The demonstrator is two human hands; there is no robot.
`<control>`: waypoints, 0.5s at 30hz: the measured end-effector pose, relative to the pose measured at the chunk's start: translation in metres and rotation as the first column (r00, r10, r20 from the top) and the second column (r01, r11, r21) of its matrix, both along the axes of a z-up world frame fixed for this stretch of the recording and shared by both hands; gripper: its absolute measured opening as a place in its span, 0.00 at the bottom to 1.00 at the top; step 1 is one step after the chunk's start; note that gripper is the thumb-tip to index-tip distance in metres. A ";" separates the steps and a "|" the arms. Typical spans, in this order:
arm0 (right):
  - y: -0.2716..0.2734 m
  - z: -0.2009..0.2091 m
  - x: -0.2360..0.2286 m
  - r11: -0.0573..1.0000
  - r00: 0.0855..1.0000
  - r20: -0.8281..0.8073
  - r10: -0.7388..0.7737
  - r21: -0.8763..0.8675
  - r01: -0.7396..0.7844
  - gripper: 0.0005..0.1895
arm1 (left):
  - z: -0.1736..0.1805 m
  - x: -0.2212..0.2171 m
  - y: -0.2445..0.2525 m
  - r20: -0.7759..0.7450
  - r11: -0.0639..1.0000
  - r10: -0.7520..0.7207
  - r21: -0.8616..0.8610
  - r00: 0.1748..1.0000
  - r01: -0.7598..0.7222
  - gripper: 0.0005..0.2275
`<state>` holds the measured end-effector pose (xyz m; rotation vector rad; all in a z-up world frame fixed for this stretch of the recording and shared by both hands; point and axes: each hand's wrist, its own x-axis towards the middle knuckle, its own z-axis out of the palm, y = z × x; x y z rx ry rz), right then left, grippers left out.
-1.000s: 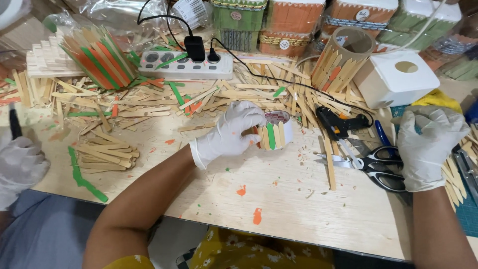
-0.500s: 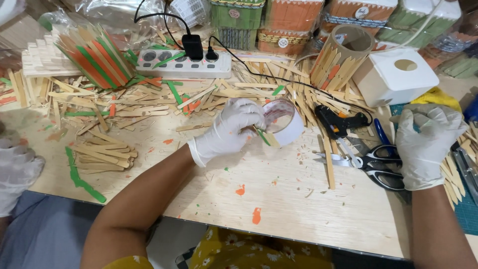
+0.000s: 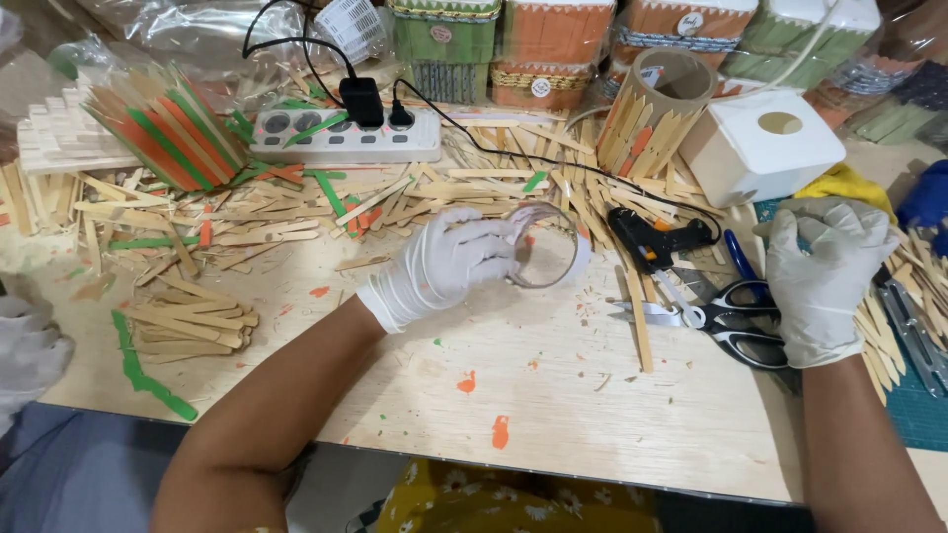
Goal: Assembling a decorative container by gluing popsicle sticks onto a cylindrical base and trimming them to size.
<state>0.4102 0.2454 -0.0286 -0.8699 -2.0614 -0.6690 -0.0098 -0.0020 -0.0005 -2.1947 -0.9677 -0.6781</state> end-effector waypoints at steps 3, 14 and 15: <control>-0.005 0.007 -0.003 0.995 0.999 -0.026 0.040 -0.094 -0.042 0.10 | 0.007 0.008 -0.006 0.214 0.987 0.018 -0.157 0.977 0.016 0.21; -0.003 0.004 -0.002 0.999 0.999 -0.007 0.036 -0.020 -0.036 0.10 | -0.001 0.007 -0.005 0.543 0.917 0.060 -0.361 0.837 0.169 0.10; -0.003 0.004 -0.002 0.999 0.999 -0.008 0.036 -0.020 -0.036 0.10 | -0.003 0.007 -0.005 0.542 0.917 0.060 -0.361 0.838 0.169 0.10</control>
